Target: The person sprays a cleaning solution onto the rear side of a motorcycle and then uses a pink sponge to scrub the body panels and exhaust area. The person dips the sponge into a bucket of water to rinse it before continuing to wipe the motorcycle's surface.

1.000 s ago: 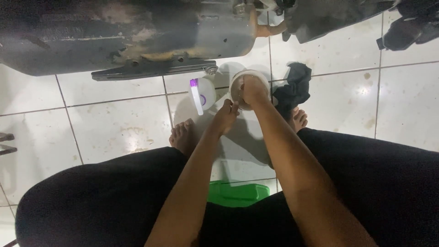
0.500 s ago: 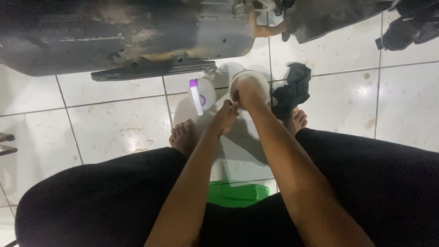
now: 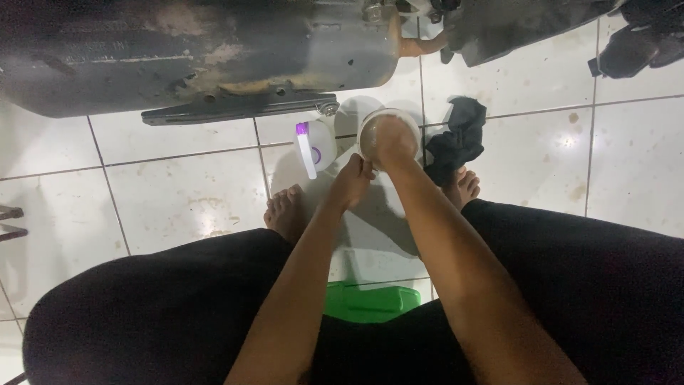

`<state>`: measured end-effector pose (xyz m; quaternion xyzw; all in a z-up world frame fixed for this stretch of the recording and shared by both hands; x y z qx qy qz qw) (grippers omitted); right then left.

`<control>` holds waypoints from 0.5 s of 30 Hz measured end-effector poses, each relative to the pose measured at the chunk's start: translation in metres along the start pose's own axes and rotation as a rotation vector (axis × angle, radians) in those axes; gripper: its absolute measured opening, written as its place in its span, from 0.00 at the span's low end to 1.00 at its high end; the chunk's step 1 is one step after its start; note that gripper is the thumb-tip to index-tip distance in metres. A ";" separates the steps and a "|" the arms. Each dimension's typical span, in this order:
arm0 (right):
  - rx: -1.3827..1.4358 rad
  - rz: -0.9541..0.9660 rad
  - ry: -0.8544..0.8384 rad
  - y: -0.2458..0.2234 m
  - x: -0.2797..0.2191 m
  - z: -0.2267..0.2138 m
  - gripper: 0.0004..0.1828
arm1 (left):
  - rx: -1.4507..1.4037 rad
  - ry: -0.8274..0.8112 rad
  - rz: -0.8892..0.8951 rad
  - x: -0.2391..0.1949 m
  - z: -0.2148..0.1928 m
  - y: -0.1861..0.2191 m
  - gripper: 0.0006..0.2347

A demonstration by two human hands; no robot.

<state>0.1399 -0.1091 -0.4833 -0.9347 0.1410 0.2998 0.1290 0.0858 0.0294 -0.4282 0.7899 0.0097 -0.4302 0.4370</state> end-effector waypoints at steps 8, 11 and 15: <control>0.187 -0.127 0.010 0.018 0.032 0.030 0.13 | -0.074 0.038 0.010 0.010 0.007 -0.002 0.14; 0.226 -0.211 -0.072 0.035 0.051 0.039 0.21 | -0.176 0.060 0.029 0.015 0.010 0.006 0.13; 0.480 -0.074 -0.496 -0.016 -0.029 -0.088 0.34 | -0.158 0.078 0.039 -0.034 -0.020 0.052 0.13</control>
Point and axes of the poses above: each hand's wrist, its own x-axis towards the middle knuckle, its own z-axis out of the palm, y = z × x, the point moved 3 cm from there along x, towards the middle knuckle, and after that the axes turned 9 degrees about x, right-handed, at the moved point
